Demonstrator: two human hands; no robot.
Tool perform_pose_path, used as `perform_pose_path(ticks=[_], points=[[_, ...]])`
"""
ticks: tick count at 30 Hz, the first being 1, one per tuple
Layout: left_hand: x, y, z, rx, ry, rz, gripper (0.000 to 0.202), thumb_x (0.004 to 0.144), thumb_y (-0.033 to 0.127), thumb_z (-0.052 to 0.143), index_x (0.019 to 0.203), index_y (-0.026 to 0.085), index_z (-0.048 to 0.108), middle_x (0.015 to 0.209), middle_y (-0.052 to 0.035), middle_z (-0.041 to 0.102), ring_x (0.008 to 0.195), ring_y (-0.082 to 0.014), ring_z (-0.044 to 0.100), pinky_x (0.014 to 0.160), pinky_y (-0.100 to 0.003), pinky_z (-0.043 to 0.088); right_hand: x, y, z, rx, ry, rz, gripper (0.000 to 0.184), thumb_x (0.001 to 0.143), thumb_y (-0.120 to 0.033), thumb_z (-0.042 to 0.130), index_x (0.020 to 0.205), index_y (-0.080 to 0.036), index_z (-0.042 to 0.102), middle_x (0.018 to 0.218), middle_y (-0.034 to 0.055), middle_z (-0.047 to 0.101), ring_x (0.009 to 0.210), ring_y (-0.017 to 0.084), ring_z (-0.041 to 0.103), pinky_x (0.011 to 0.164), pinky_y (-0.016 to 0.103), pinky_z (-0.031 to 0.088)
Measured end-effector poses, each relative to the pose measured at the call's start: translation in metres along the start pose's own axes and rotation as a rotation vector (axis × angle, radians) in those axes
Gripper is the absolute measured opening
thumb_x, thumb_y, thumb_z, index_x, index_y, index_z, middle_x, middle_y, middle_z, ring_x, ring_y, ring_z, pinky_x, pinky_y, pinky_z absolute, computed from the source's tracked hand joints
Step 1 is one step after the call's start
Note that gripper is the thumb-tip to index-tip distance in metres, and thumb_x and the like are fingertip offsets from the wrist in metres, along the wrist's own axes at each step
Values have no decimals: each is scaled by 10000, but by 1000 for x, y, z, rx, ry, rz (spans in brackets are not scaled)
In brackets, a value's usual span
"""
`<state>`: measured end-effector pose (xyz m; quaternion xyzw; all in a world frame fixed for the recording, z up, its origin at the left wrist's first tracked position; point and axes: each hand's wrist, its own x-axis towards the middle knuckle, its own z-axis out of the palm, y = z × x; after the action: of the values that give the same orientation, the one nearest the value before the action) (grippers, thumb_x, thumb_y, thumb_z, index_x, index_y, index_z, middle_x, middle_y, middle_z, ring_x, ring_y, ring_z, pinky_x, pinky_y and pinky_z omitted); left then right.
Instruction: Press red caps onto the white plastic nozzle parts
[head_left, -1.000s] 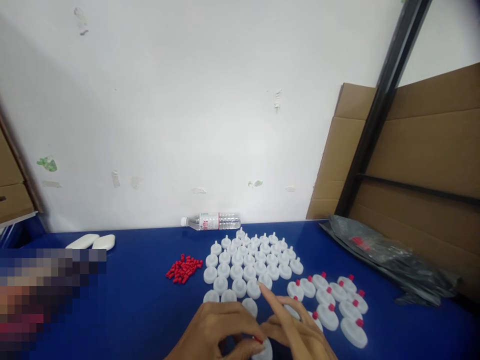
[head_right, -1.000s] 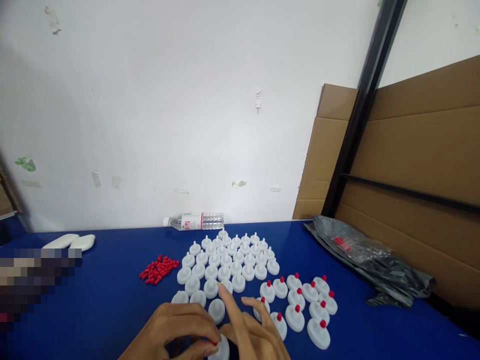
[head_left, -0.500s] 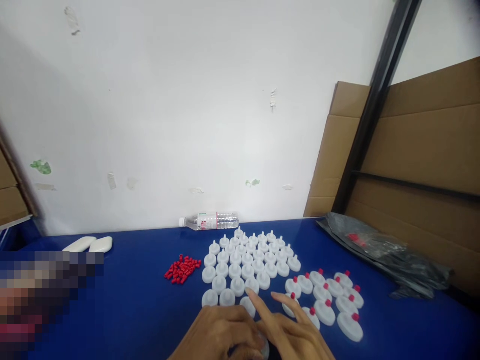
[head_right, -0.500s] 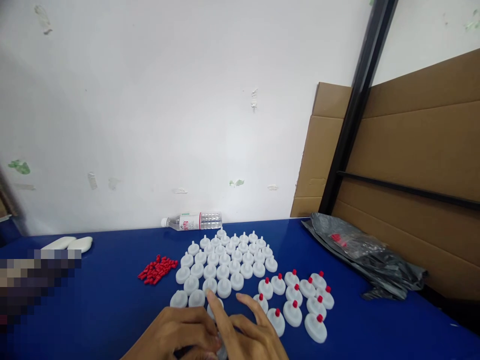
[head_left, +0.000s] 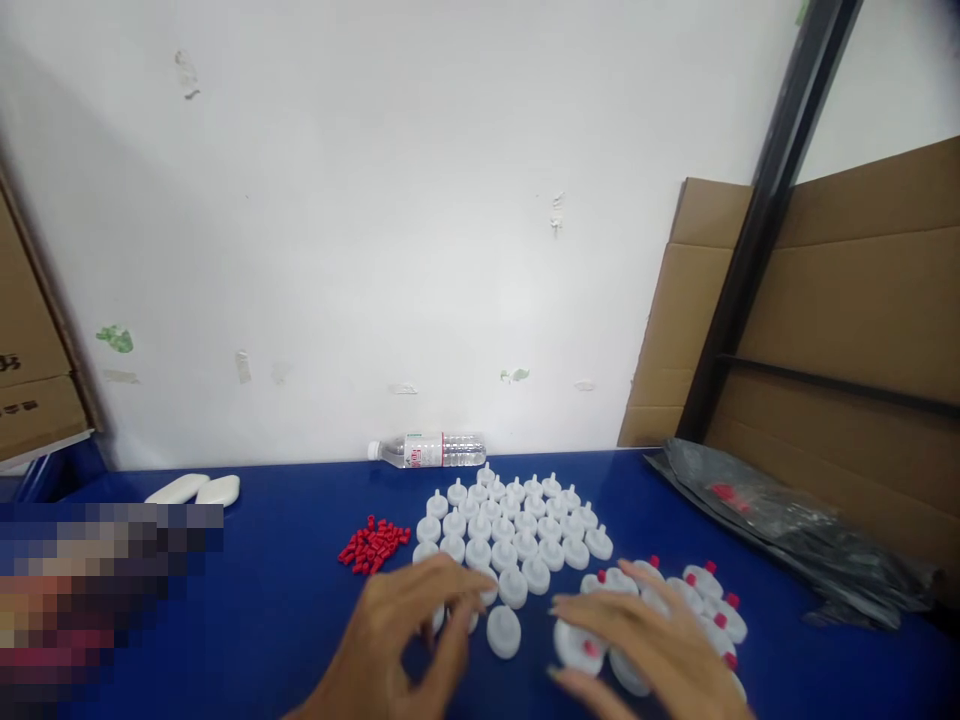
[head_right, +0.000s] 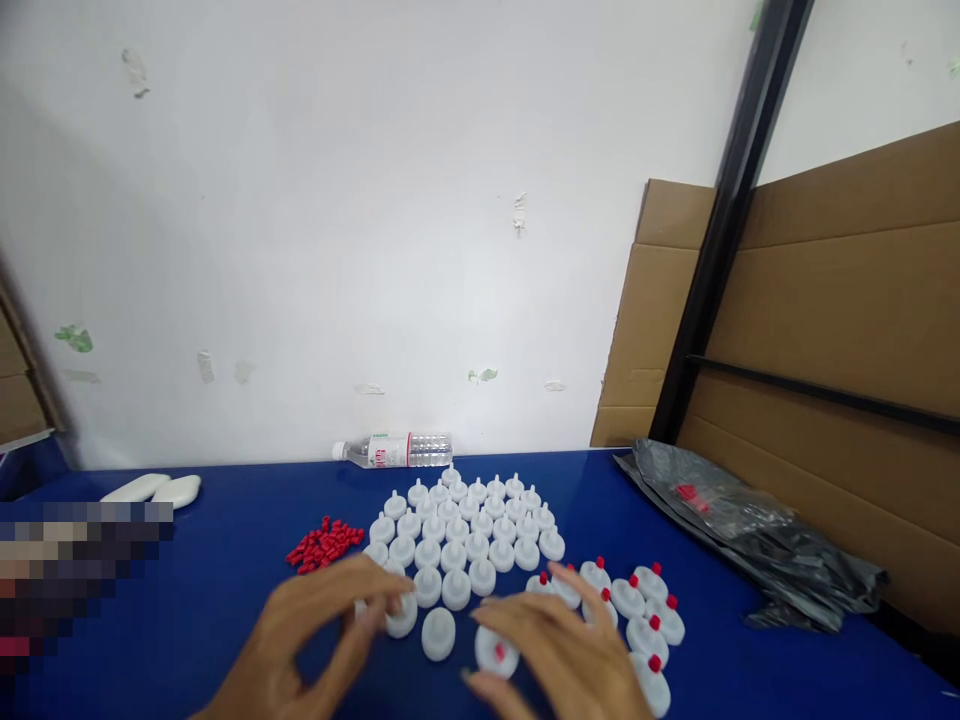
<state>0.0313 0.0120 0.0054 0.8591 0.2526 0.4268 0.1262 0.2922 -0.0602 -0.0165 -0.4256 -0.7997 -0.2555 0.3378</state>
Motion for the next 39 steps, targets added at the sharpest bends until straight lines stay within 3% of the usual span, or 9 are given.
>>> perform_pose_path(ticks=[4,7,10,13,16,20,27,36,39], points=[[12,-35,-25,415,2,-105,268,992,233,447,1042,210,709,983,-77,704,941,-234,649,739,-334,548,12,61,-32,-50,-22,85,265,972,-435,624,1188,-296,691,1101,3,769,1019,213,732,1054,414,519],[15,-63,-31,557,-71,-169,267,971,270,475,999,199,731,1182,-134,638,1164,-316,562,909,-456,543,20,111,-33,55,-304,188,237,1008,-445,553,1150,-343,713,1275,-1,702,1181,230,652,1030,414,510],[10,-81,-30,640,-47,-180,354,1000,362,447,1207,220,697,1395,-165,515,1339,-392,441,1036,-616,450,26,150,-20,186,-517,347,332,987,-544,534,981,-311,770,1271,50,660,1102,251,655,955,411,514],[3,-88,-28,710,-25,-205,500,1048,368,328,1531,275,415,1632,-161,244,1518,-445,161,1094,-701,355,27,170,-6,252,-597,420,393,961,-585,548,930,-262,768,1051,67,679,926,228,662,875,383,512],[-3,-93,-27,782,-58,-176,560,1051,337,306,1604,274,241,1700,-148,33,1541,-463,-17,1127,-720,291,22,173,0,293,-638,443,398,943,-583,572,884,-229,744,934,52,696,809,209,658,772,347,513],[-7,-98,-25,768,-99,-187,542,1054,307,306,1595,281,274,1707,-128,10,1542,-458,-30,1147,-713,272,18,167,-2,349,-658,466,353,948,-565,573,910,-247,724,929,23,717,798,187,671,754,307,513],[-1,-95,-22,705,-105,-130,353,950,228,486,1261,227,655,1555,-160,335,1503,-456,204,1109,-655,390,15,169,2,218,-482,557,428,974,-631,456,1114,-263,625,1061,59,641,709,183,617,746,378,512],[0,-101,-17,660,-91,-55,180,959,245,533,1027,233,699,1363,-132,494,1339,-379,414,1020,-590,470,13,166,-5,191,-362,695,464,955,-659,467,1193,-274,569,1228,86,578,474,100,611,556,331,562],[-1,-108,-17,671,-117,-45,155,955,237,554,980,237,707,1337,-125,515,1309,-372,440,1006,-578,473,14,167,-3,136,-327,594,376,998,-575,447,1083,-251,617,1159,74,632,430,88,591,618,343,576]])
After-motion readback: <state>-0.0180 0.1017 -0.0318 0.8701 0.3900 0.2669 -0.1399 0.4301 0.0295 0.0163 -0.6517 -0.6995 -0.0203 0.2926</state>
